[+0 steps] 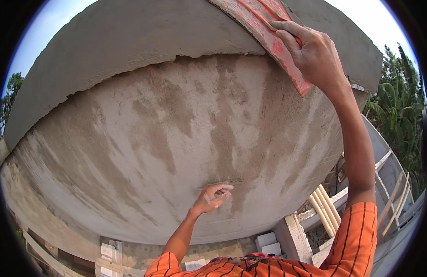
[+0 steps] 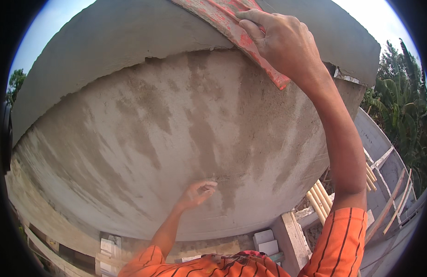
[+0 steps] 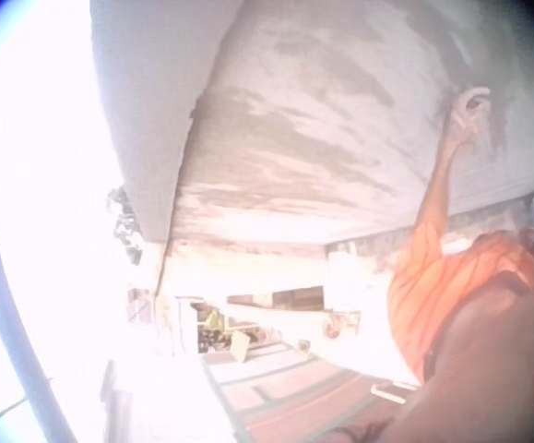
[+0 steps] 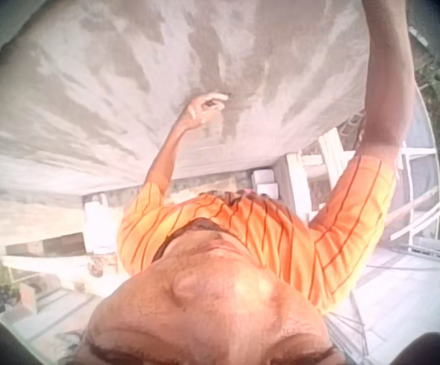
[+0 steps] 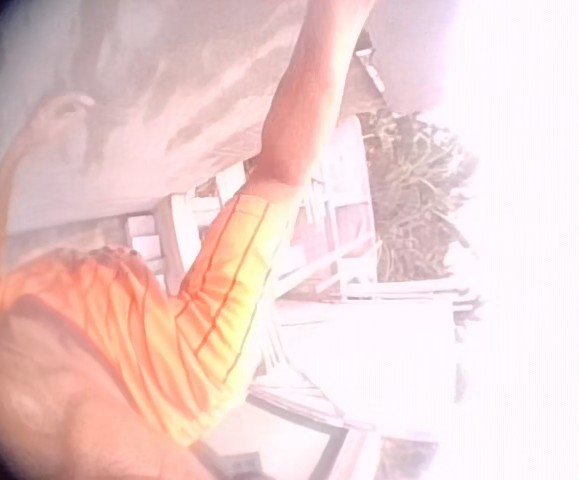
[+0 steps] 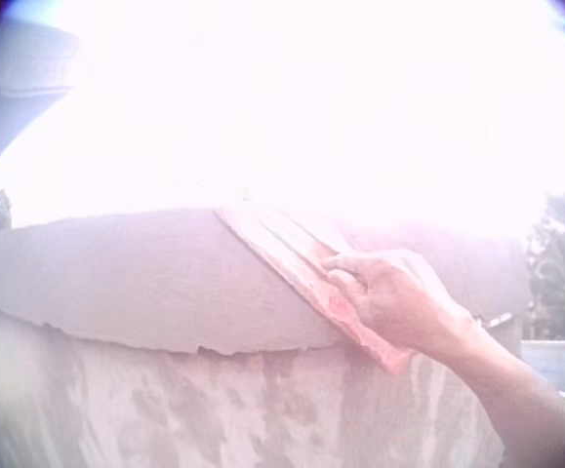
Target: The person smooths wet cement on a curved wall using a red trowel. They repeatedly scrape and level the surface along the top edge of the wall, occasionally pausing to adjust their grip or position.
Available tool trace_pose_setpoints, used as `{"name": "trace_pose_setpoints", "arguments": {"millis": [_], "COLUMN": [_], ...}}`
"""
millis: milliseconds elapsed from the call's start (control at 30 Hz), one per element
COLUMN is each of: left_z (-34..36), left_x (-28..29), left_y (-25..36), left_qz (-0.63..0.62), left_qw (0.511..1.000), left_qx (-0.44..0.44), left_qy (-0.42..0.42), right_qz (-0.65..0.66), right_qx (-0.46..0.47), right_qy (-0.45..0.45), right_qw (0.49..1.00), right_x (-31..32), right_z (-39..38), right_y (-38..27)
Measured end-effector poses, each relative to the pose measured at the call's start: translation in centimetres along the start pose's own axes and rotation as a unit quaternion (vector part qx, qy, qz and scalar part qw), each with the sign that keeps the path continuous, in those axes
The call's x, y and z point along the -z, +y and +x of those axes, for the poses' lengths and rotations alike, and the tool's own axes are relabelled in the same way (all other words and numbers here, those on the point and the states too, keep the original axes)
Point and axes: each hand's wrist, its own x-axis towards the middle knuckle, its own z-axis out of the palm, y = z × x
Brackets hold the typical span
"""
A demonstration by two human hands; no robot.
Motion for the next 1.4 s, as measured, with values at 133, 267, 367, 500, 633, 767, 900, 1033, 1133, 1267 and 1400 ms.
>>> {"name": "trace_pose_setpoints", "arguments": {"millis": [133,267,367,500,633,767,900,1033,1133,1267,1400], "left_z": [4.1,4.2,-2.9,-5.7,1.1,2.6,-0.9,2.5,4.8,3.5,3.0], "left_x": [-1.9,-2.2,0.8,3.6,2.5,1.3,3.6,2.0,1.1,4.9,9.4], "left_y": [9.9,9.0,-0.3,-2.2,9.3,10.1,3.7,10.2,14.3,7.8,4.5], "left_qz": [-0.028,-0.017,0.001,-0.009,-0.030,0.074,0.038,0.014,0.059,-0.118,-0.376], "left_qw": [0.982,0.976,0.995,0.995,0.993,0.972,0.993,0.976,0.942,0.965,0.874], "left_qx": [-0.184,-0.215,-0.019,-0.001,-0.110,-0.224,-0.105,-0.219,-0.328,-0.221,-0.253], "left_qy": [-0.031,-0.014,0.096,0.096,0.040,0.006,0.035,-0.009,-0.049,-0.072,-0.175], "right_qz": [0.077,-0.104,0.058,0.053,0.065,0.043,0.042,0.078,0.062,0.030,0.031], "right_qx": [-0.090,-0.180,0.002,0.019,-0.084,0.072,-0.035,-0.107,-0.104,-0.023,-0.235], "right_qy": [-0.088,-0.304,-0.022,0.054,-0.123,-0.039,0.036,-0.019,-0.200,0.015,0.014], "right_qw": [0.989,0.930,0.998,0.997,0.987,0.996,0.998,0.991,0.972,0.999,0.971], "right_x": [3.9,0.9,-0.7,1.0,1.7,-2.1,0.0,0.8,0.1,-1.3,3.6], "right_z": [8.5,7.0,-4.5,-2.4,5.5,0.4,-3.9,3.9,4.9,-2.9,-0.8], "right_y": [-6.9,-1.9,-1.4,2.1,-6.0,-6.8,1.6,-1.0,-6.7,-1.3,5.0]}}
